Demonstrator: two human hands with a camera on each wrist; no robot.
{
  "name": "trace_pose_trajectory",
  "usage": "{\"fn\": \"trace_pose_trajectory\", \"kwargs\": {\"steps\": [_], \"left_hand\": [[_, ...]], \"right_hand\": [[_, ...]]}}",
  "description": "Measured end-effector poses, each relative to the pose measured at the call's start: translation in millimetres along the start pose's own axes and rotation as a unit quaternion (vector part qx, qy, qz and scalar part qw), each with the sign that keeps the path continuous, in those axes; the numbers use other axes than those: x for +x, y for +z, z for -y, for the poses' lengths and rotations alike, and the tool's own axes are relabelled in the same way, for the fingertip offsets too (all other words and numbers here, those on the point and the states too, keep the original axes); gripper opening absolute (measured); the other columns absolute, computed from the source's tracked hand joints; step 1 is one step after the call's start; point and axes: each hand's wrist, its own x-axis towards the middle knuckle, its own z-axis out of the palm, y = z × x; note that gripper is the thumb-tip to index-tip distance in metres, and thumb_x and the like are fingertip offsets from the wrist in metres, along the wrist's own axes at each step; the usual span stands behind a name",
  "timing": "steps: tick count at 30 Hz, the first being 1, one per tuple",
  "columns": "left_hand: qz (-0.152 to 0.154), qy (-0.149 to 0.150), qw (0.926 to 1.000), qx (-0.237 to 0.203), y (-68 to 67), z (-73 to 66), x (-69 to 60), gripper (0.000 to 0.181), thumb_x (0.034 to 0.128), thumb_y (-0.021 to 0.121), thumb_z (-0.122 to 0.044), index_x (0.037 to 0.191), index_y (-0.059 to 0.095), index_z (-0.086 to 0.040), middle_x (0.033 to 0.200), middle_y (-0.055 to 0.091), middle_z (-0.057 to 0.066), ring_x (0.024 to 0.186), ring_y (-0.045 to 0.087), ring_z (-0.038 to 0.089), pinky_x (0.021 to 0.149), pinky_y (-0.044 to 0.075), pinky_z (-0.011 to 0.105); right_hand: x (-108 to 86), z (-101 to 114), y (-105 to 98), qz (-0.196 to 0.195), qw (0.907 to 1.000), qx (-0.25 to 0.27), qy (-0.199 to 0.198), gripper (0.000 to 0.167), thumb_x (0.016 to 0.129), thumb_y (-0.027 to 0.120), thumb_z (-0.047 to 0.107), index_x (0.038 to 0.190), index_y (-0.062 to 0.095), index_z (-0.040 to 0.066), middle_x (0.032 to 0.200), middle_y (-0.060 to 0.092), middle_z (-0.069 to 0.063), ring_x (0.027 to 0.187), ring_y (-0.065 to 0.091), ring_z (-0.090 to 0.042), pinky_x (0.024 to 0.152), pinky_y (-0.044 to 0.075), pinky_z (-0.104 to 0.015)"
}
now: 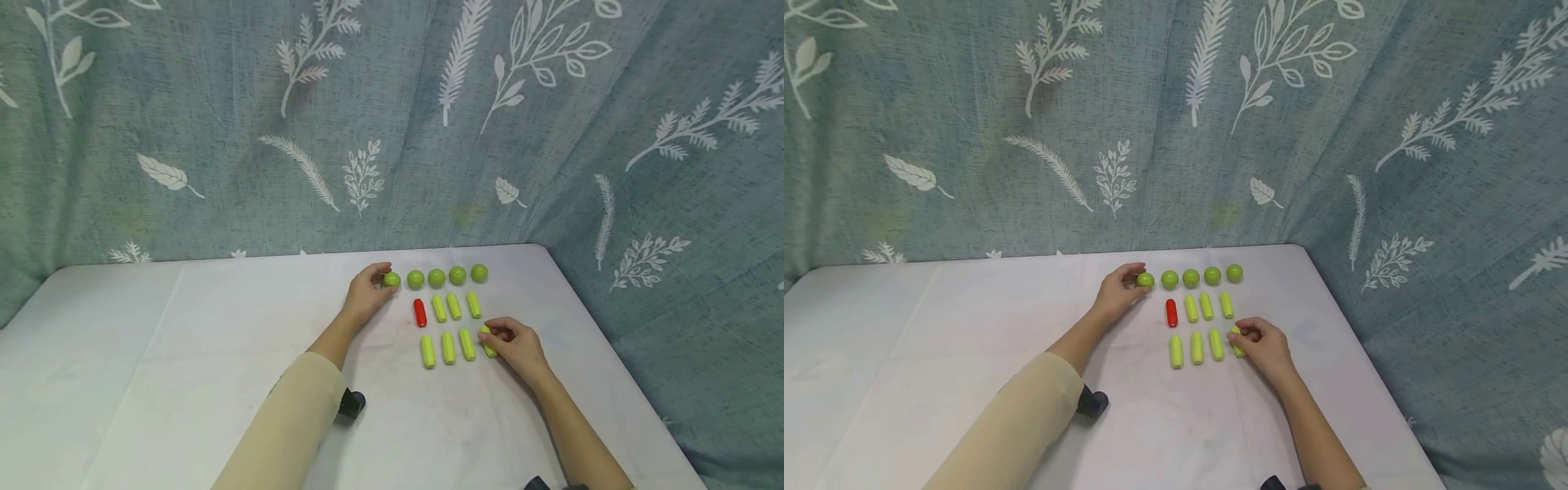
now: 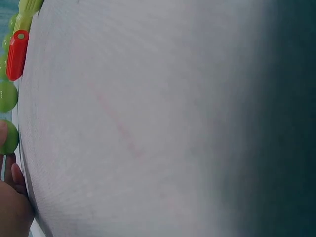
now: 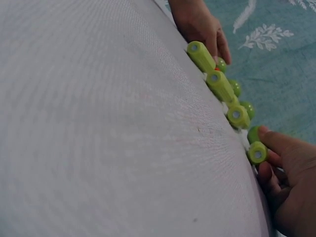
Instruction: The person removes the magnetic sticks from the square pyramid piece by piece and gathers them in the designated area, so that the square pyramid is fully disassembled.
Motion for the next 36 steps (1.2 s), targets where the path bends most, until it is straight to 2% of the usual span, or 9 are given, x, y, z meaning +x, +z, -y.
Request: {"fn": "trace_pose_trajectory", "kwargs": {"steps": [8,16,20,25,30,33,36], "left_hand": [[-0.004,-0.003,1.0,0.0,-2.4,1.0,-2.8,0.05,0.0831,0.07,-0.007,0.131,0.053,-0.007,0.131,0.054,0.008,0.122,0.05,0.024,0.107,0.035,0.039],[-0.014,-0.009,0.9998,0.005,-5.8,6.3,-6.6,0.053,0.0834,0.071,-0.012,0.132,0.052,-0.009,0.133,0.051,0.008,0.122,0.05,0.023,0.102,0.041,0.038],[-0.017,-0.018,0.9997,0.004,-13.8,7.5,-13.2,0.056,0.0831,0.072,-0.014,0.134,0.05,-0.009,0.134,0.05,0.007,0.123,0.049,0.023,0.101,0.042,0.037],[-0.021,-0.022,0.9995,0.001,-29.9,5.9,-23.9,0.059,0.083,0.073,-0.017,0.136,0.047,-0.009,0.136,0.047,0.006,0.125,0.046,0.024,0.103,0.04,0.039],[-0.033,-0.016,0.9992,-0.018,-39.3,5.6,-39.3,0.063,0.0837,0.073,-0.024,0.138,0.044,-0.009,0.138,0.045,0.007,0.127,0.043,0.025,0.106,0.035,0.041],[-0.048,-0.02,0.9976,-0.046,-40.7,5.3,-55.1,0.065,0.0843,0.072,-0.028,0.139,0.042,-0.009,0.138,0.046,0.007,0.127,0.042,0.025,0.108,0.033,0.042],[-0.063,-0.028,0.9952,-0.07,-40.8,3.9,-74.8,0.067,0.0846,0.072,-0.031,0.141,0.04,-0.01,0.138,0.046,0.006,0.128,0.041,0.024,0.109,0.03,0.043]], "right_hand": [[-1.2,1.5,2.8,0.004,1.0,-0.008,-0.001,0.034,0.083,0.073,0.025,0.11,0.065,0.006,0.092,0.059,-0.009,0.069,0.052,-0.015,0.051,0.046,-0.019],[1.1,1.8,-1.0,-0.001,1.0,0.002,-0.007,0.038,0.086,0.071,0.031,0.112,0.063,0.005,0.093,0.062,-0.011,0.064,0.055,-0.014,0.053,0.05,-0.022],[3.7,6.1,-3.5,-0.033,0.9994,-0.011,-0.005,0.043,0.087,0.068,0.036,0.117,0.061,0.005,0.1,0.062,-0.012,0.074,0.056,-0.014,0.059,0.048,-0.019],[7.8,19.4,-6.7,-0.065,0.9977,-0.015,-0.011,0.049,0.088,0.065,0.041,0.123,0.058,0.008,0.11,0.062,-0.011,0.09,0.052,-0.018,0.067,0.044,-0.02],[0.0,36.9,-6.3,-0.066,0.9959,-0.006,-0.062,0.051,0.09,0.065,0.034,0.13,0.051,0.007,0.122,0.059,-0.013,0.108,0.051,-0.024,0.089,0.043,-0.032],[-12.2,48.2,0.3,-0.047,0.993,-0.027,-0.105,0.058,0.09,0.066,0.033,0.136,0.044,0.006,0.133,0.051,-0.014,0.123,0.044,-0.029,0.102,0.036,-0.045],[-26.8,59.6,11.3,-0.038,0.9827,-0.065,-0.169,0.068,0.086,0.069,0.032,0.14,0.04,0.003,0.139,0.046,-0.016,0.129,0.038,-0.034,0.106,0.03,-0.053]]}}
